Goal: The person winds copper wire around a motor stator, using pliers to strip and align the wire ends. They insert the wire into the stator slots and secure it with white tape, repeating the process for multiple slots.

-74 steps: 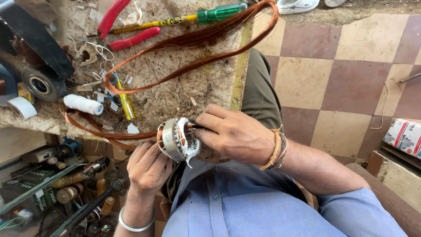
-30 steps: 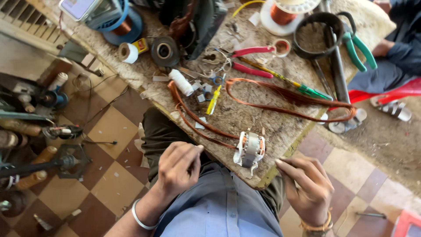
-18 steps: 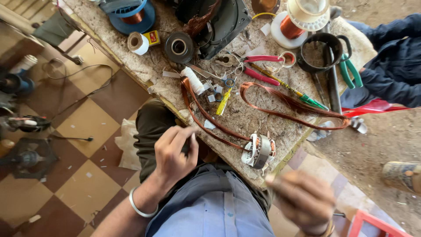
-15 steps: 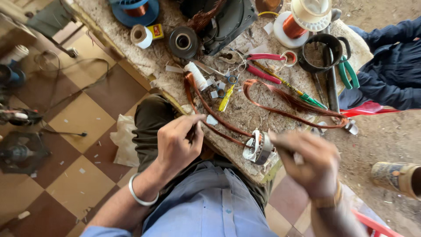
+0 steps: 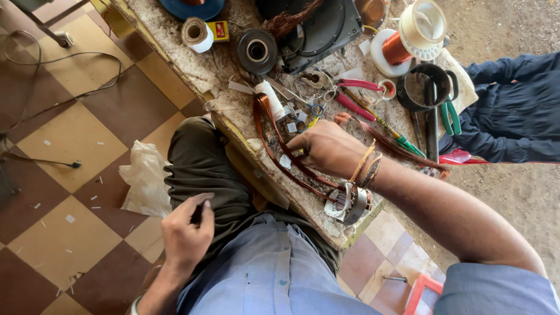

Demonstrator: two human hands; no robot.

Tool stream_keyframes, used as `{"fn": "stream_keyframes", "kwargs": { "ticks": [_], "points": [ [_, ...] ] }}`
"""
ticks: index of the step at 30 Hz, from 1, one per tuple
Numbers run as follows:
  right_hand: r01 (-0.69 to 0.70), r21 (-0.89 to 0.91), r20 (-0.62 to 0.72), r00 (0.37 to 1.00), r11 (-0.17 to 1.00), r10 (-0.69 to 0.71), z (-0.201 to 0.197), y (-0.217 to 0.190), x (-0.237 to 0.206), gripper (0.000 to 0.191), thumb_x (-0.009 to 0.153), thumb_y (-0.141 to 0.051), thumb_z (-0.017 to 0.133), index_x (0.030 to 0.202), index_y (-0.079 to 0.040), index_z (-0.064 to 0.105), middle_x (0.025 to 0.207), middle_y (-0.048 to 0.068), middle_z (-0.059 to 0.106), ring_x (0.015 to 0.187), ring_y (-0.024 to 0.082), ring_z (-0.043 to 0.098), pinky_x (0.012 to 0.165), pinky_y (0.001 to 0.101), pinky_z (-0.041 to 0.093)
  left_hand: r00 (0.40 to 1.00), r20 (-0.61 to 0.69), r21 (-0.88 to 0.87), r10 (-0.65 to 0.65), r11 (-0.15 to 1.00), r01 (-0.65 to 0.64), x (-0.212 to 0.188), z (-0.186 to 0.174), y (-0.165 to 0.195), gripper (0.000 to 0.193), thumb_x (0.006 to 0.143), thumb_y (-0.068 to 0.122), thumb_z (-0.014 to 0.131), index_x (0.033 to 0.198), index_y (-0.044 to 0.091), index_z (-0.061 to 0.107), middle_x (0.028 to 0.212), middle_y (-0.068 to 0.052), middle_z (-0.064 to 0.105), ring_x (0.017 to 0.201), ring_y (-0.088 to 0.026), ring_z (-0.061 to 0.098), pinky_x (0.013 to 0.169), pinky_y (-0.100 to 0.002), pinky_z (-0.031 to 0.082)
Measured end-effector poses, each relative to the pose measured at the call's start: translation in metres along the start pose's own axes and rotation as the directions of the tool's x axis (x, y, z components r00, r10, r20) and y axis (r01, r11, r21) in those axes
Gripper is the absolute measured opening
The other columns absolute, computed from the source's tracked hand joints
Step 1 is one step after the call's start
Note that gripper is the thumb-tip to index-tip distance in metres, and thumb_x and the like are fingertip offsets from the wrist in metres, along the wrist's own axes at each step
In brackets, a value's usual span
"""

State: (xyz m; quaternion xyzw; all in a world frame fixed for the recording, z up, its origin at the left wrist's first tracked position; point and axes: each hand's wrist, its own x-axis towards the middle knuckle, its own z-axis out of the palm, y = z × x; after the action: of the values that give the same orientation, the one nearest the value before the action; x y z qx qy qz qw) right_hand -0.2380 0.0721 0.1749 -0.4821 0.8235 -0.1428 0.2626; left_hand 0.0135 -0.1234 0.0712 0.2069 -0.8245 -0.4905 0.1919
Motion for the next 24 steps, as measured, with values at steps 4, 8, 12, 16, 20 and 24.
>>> {"fn": "stream_keyframes", "kwargs": {
  "ticks": [4,8,12,16,20,24],
  "points": [
    [-0.045,-0.047,0.012,0.999,0.998,0.046,0.007,-0.004,0.003,0.033,0.074,-0.011,0.077,0.106,-0.017,0.079,0.081,0.018,0.071,0.077,0.036,0.069,0.069,0.046,0.054,0.998,-0.011,0.019,-0.066,0.998,0.066,-0.003,-0.012,-0.025,0.016,0.089,0.001,0.067,0.104,0.0,0.074,0.091,-0.018,0.075,0.079,-0.026,0.075,0.071,-0.034,0.056],
    [-0.064,-0.016,-0.034,0.997,0.998,0.064,0.004,-0.005,0.002,0.02,0.078,-0.014,0.079,0.098,-0.013,0.077,0.075,0.015,0.07,0.072,0.034,0.069,0.066,0.0438,0.054,0.999,-0.01,-0.012,-0.052,0.999,0.052,0.006,-0.01,-0.03,0.016,0.092,0.001,0.066,0.106,-0.001,0.073,0.093,-0.017,0.076,0.079,-0.023,0.076,0.071,-0.032,0.057],
    [-0.025,0.012,-0.151,0.988,1.0,0.027,-0.012,-0.001,-0.022,0.011,0.077,-0.02,0.083,0.086,-0.014,0.08,0.072,0.008,0.075,0.062,0.026,0.068,0.074,0.0436,0.05,0.999,0.02,0.01,0.029,1.0,-0.029,0.012,-0.007,-0.024,0.018,0.093,0.001,0.066,0.108,0.0,0.074,0.098,-0.016,0.076,0.084,-0.022,0.076,0.074,-0.031,0.058],
    [-0.398,0.181,-0.212,0.877,0.899,0.431,-0.023,0.008,-0.078,0.015,0.081,-0.024,0.082,0.093,-0.015,0.081,0.075,0.007,0.074,0.063,0.019,0.069,0.063,0.0342,0.054,1.0,0.027,0.055,-0.017,0.998,0.015,0.012,0.001,-0.019,0.018,0.095,0.001,0.068,0.111,0.0,0.075,0.097,-0.016,0.075,0.084,-0.022,0.074,0.076,-0.032,0.056],
    [-0.463,0.262,-0.377,0.759,0.847,0.531,-0.002,0.021,-0.12,0.017,0.08,-0.023,0.083,0.095,-0.014,0.082,0.077,0.006,0.071,0.068,0.018,0.067,0.065,0.0332,0.051,0.997,0.055,0.033,-0.046,0.998,0.044,0.007,0.019,-0.014,0.017,0.096,0.001,0.068,0.111,0.001,0.075,0.096,-0.015,0.075,0.082,-0.021,0.074,0.077,-0.031,0.056],
    [-0.455,0.262,-0.513,0.682,0.851,0.522,0.024,0.038,-0.144,0.018,0.083,-0.021,0.084,0.1,-0.013,0.084,0.078,0.007,0.066,0.073,0.02,0.064,0.067,0.0343,0.048,0.988,0.114,0.01,0.1,0.995,-0.102,0.004,0.038,0.004,0.018,0.095,0.001,0.068,0.112,0.0,0.073,0.102,-0.015,0.076,0.093,-0.022,0.075,0.084,-0.03,0.057]
  ]
}}
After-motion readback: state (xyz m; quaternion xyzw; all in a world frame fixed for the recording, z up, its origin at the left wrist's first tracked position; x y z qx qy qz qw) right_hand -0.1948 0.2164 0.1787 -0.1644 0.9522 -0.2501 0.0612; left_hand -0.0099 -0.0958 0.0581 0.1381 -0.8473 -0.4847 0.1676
